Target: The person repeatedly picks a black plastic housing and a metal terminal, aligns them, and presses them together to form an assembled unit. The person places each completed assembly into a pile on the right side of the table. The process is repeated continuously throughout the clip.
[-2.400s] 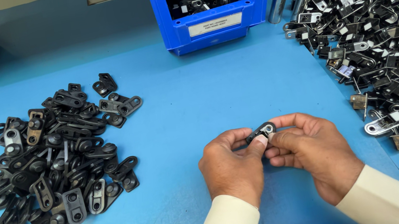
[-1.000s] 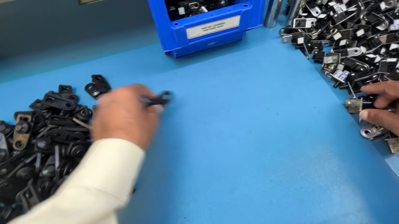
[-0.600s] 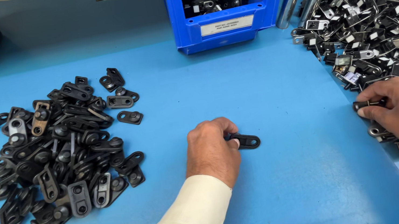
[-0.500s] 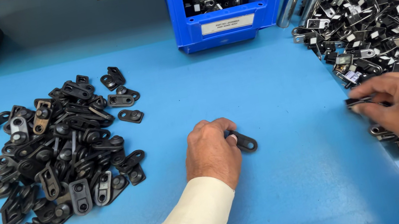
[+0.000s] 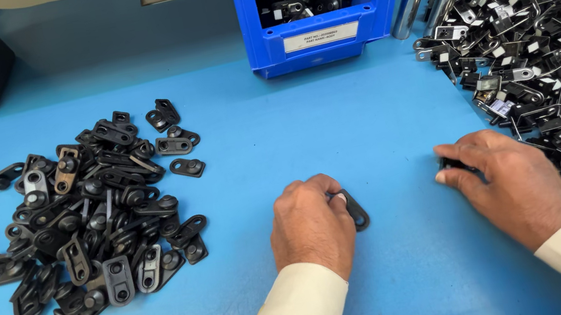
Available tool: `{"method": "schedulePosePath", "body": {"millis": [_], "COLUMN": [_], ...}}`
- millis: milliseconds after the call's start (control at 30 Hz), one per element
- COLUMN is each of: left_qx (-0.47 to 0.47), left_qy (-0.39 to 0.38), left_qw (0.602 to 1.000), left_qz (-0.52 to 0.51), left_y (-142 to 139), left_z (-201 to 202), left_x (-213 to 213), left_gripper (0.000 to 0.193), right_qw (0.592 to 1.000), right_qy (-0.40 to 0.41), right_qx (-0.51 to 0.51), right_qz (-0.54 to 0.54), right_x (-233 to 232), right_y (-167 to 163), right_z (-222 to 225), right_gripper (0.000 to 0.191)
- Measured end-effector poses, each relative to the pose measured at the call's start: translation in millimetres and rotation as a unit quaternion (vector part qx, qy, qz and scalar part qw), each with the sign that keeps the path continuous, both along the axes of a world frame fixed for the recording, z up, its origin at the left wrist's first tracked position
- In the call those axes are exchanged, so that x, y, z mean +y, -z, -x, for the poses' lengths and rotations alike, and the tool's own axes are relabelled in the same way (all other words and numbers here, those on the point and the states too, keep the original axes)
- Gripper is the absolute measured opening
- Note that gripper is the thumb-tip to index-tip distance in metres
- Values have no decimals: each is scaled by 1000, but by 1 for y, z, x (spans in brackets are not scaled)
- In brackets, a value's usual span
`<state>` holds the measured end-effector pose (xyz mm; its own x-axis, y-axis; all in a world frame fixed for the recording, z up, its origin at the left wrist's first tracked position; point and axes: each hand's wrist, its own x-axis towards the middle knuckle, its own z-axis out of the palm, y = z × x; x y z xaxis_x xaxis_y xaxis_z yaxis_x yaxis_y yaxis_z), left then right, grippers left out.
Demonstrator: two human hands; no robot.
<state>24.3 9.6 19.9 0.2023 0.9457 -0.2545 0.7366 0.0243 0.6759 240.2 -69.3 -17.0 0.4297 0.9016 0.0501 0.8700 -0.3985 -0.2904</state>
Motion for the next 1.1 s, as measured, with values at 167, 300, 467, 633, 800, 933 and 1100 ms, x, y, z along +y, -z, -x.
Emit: {"method": "schedulePosePath", "body": {"millis": [167,300,467,633,800,933,1100], "left_qx": [19,-25,-62,-74,-78,-72,-75], "left_qy": [6,-37,-63,-71,-77,-65,-66], "left_qw": [1000,999,995,993,992,994,993], "left_qz": [1,11,50,56,65,49,57], "left_y": [2,3,3,2,0,0,0], "left_z": [-3,-4,-5,-5,-8,-12,-19], "left_x": [-2,-2,-2,-4,-4,-5,-11], "left_gripper": [15,13,4,4,7,6,6], "right_qw": [995,995,993,995,992,989,892], "right_qy": [-34,-44,-14,12,4,41,63], "right_qx": [-49,-59,-27,-10,-44,53,394], "right_qz": [-77,-61,-117,-102,-122,-135,-211], "right_x": [-4,-4,2,-3,-4,-3,-15], "right_y": [2,9,8,7,9,2,3], "right_z": [-2,-7,-18,-18,-13,-8,31], "right_gripper": [31,44,35,38,37,36,39]}}
